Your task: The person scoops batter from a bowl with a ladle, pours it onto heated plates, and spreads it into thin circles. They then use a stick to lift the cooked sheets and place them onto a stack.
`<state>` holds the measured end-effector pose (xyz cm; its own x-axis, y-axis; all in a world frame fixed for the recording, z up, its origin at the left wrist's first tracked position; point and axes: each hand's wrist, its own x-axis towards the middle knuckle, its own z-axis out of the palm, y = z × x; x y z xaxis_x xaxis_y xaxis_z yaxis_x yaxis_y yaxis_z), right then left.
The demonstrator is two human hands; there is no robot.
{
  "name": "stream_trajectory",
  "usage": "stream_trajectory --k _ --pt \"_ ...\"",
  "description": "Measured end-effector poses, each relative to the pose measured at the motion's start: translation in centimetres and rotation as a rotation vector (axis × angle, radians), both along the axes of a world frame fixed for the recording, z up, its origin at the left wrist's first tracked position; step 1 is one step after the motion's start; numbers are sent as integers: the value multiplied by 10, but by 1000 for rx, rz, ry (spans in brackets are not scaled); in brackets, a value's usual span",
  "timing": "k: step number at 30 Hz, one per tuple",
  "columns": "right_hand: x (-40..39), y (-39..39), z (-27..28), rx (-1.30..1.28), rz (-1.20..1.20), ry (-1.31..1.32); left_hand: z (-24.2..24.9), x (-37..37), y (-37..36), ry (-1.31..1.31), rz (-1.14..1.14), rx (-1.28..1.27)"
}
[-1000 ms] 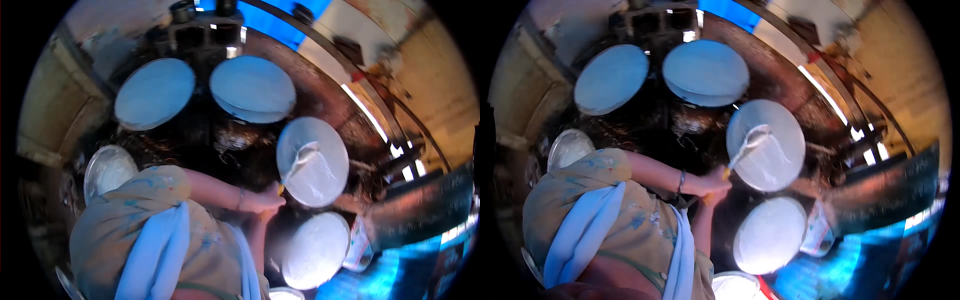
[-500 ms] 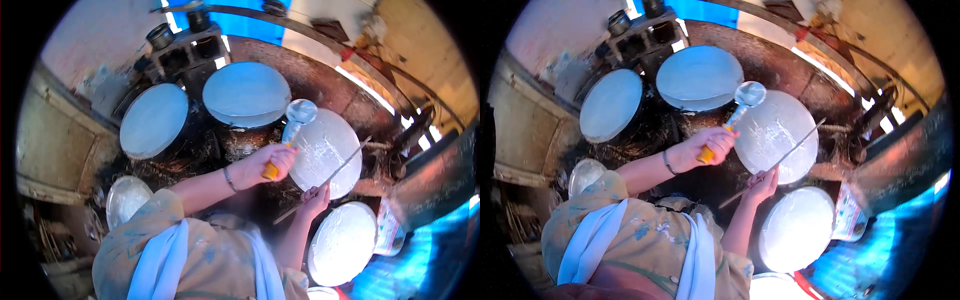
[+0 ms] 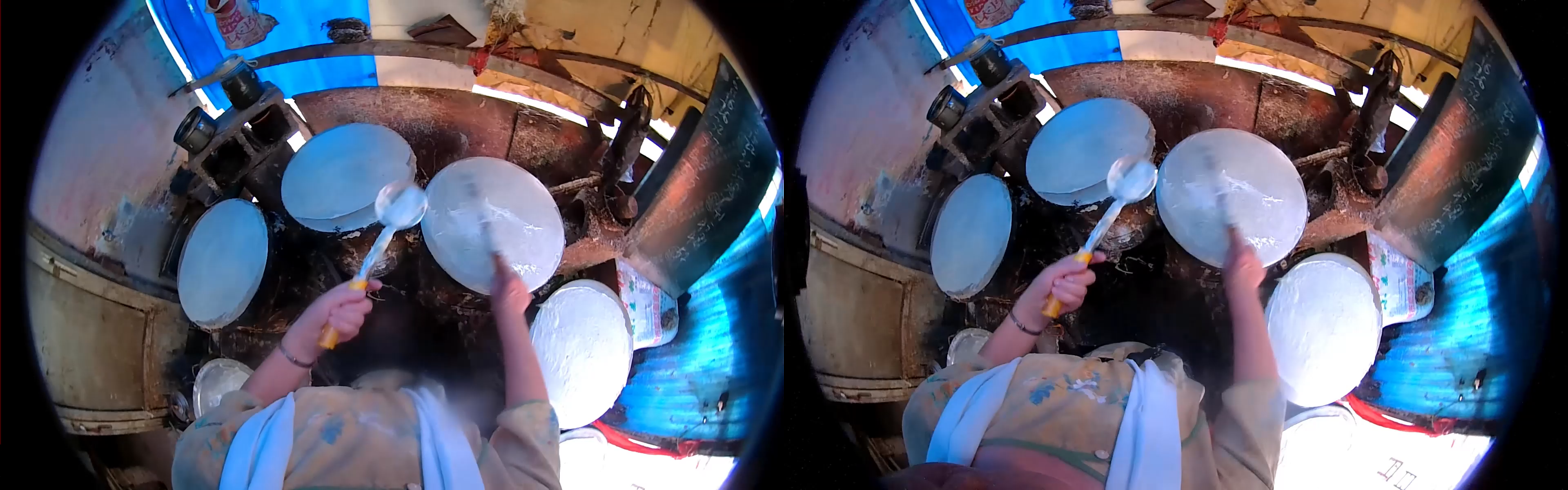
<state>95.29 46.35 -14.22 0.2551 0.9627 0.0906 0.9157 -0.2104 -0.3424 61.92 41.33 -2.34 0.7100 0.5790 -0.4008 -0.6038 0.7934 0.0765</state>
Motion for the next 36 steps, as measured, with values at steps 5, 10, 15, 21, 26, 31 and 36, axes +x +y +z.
stream_trajectory --k 5,10,15,21,26,31,36 --pt "52 17 8 245 -476 239 -12 -40 -47 -12 -4 -145" --pt "-56 -32 -26 375 -443 874 -28 -72 -51 -15 -47 -150" --pt "-127 -117 -29 153 -414 1337 -37 -68 -5 -116 -104 -114" --pt "-71 -244 -8 361 -836 440 -43 -32 12 -100 -285 13" --pt "16 -341 -17 280 -1216 -34 -46 2 -17 -172 -425 -93" --pt "62 -384 -22 -105 -1388 66 -38 40 -59 -92 -501 -80" --pt "76 -417 9 139 -1279 -76 -26 79 -104 -69 -556 28"
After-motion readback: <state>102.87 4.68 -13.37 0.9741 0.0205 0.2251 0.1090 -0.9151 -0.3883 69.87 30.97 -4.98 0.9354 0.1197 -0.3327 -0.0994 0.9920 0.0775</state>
